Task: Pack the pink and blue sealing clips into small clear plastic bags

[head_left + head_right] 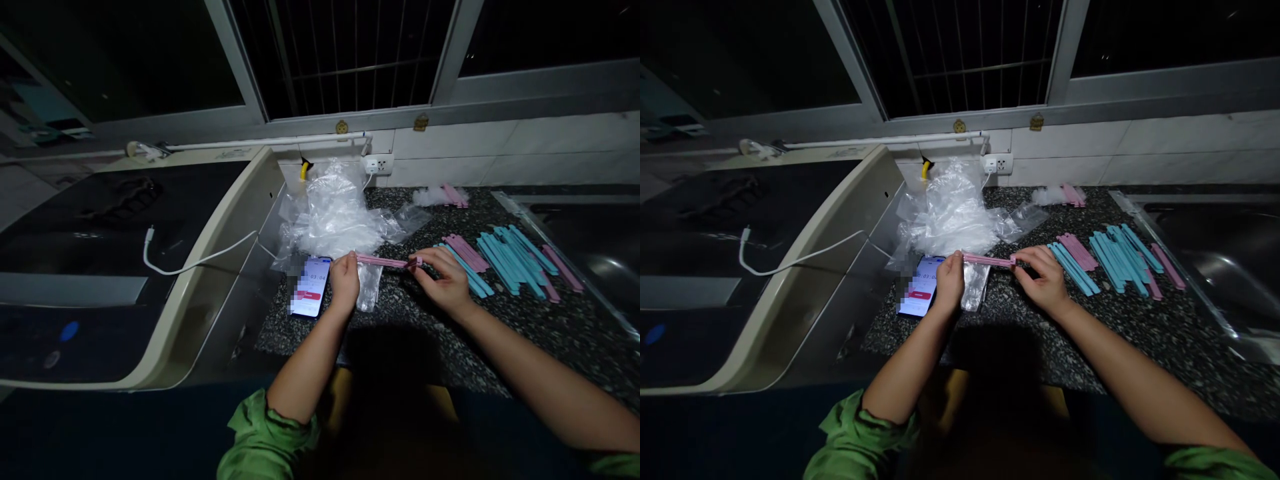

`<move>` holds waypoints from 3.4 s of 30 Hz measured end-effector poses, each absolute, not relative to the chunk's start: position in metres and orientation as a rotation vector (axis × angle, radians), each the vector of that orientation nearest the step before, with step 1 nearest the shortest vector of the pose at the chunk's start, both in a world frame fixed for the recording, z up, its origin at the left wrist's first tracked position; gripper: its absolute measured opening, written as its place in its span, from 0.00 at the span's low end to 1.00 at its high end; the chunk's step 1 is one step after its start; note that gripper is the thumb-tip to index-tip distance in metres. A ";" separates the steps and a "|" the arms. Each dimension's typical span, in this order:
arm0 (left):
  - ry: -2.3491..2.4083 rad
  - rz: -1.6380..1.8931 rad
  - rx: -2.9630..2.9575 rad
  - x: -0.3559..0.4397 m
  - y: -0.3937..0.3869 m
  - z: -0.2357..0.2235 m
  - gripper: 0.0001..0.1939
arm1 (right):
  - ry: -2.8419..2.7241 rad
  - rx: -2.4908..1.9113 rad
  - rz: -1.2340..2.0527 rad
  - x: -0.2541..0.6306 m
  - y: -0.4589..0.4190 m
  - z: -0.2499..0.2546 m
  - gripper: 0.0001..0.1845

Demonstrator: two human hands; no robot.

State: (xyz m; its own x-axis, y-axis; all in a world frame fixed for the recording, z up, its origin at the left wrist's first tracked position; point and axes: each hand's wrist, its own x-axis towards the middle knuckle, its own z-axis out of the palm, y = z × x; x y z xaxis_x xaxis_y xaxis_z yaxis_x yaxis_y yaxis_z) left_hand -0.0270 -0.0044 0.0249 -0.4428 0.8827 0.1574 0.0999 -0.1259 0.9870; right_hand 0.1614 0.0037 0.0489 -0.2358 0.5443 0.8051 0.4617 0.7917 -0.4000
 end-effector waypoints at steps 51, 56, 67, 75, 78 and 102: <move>1.544 1.657 1.038 -0.033 0.002 0.022 0.19 | -1.811 -0.866 0.114 0.176 0.016 0.044 0.04; 1.530 1.663 1.051 -0.033 0.002 0.021 0.20 | -1.794 -0.865 0.107 0.177 0.016 0.045 0.04; 1.486 1.690 1.008 -0.033 0.002 0.022 0.20 | -1.676 -0.966 0.292 0.182 0.021 0.036 0.09; 1.419 1.695 0.973 -0.032 0.004 0.018 0.19 | -1.587 -0.964 0.415 0.183 0.024 0.034 0.10; 1.404 1.693 0.978 -0.033 0.004 0.016 0.19 | -1.555 -0.968 0.441 0.184 0.026 0.034 0.10; 1.245 1.617 0.858 -0.024 0.004 0.016 0.17 | -1.619 -1.049 0.733 0.177 0.023 0.030 0.18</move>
